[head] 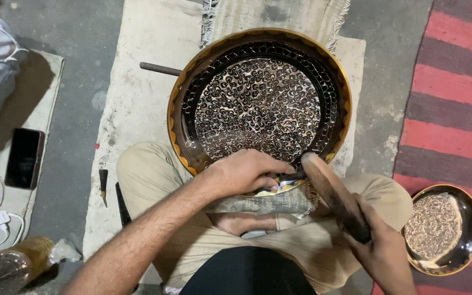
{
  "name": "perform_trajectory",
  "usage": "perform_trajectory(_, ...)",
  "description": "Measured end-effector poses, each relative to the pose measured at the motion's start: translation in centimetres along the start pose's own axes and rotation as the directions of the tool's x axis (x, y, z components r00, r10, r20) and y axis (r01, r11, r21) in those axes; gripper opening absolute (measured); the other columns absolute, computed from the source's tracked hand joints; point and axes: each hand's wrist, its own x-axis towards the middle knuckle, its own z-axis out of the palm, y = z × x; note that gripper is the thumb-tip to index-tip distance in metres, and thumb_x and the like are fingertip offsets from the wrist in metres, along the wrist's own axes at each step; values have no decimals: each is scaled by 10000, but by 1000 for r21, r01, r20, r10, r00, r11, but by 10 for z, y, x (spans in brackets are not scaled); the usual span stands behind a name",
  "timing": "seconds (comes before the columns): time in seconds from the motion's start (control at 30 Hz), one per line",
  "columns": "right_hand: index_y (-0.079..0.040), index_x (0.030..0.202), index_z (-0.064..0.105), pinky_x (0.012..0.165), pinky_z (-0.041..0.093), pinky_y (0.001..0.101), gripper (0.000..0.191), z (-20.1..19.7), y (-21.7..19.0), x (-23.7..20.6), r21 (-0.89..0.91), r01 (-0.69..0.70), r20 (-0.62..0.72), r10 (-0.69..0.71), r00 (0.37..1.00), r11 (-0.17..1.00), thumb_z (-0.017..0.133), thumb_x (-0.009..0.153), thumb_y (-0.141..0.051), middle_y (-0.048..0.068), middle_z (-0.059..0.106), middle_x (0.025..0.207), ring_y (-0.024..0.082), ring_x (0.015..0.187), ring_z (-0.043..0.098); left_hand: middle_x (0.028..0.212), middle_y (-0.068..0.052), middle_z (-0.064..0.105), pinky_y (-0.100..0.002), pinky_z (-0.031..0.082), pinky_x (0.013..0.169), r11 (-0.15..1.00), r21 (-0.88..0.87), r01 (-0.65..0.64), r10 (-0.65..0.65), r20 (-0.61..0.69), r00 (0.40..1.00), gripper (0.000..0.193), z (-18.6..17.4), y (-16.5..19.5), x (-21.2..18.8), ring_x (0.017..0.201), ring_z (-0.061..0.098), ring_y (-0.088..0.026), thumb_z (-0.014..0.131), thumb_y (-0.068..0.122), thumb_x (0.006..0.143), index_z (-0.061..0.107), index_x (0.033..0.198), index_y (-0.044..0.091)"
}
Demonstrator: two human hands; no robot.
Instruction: The person sits cross-legged on the floor and repeatedly strikes a large circular metal plate with a hammer while holding a chisel against the surface. The plate is placed on a cloth, and the person works on the central patterned area.
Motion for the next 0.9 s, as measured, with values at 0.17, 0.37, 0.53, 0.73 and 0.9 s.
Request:
perform_trajectory(0.17,-49,1398,530,869,565,354,682,30,21,-31,68,-86,-112,93,989,994,795,783,-176,176,747,1085,251,964,732,1183,-27,776,-419,575,969,998,30,-56,52,112,992,447,-2,-2,4,1054,754,-224,682,210,911,660,1353,277)
perform_trajectory(0.37,-192,1499,498,890,566,420,830,41,18,-50,-208,-243,-140,216,966,948,844,748,-259,234,726,1183,363,1122,706,1104,-48,799,-407,592,945,997,59,49,-62,230,971,427,-7,1,7,1006,775,-215,679,259,936,643,1361,258)
perform_trajectory(0.53,-176,1494,467,896,565,438,826,38,8,-43,-148,-220,-103,206,973,964,826,756,-270,245,715,1178,367,1138,709,1173,-72,765,-419,577,959,999,42,-28,25,62,998,449,-8,-2,3,1026,753,-246,703,250,913,635,1356,211)
perform_trajectory(0.73,-97,1407,529,863,565,415,676,44,2,-27,62,-135,-108,141,984,989,803,803,-226,207,741,1042,345,959,723,1182,-84,755,-432,568,956,993,111,-31,26,44,999,443,-5,-5,1,1036,740,-270,686,263,943,621,1379,215)
perform_trajectory(0.9,-71,1436,522,841,529,349,737,35,-2,-10,6,-136,-81,136,987,991,817,772,-192,164,709,1089,176,997,661,1167,-65,761,-428,577,933,995,99,8,-15,68,998,438,-4,-1,2,988,761,-245,659,265,928,627,1364,228)
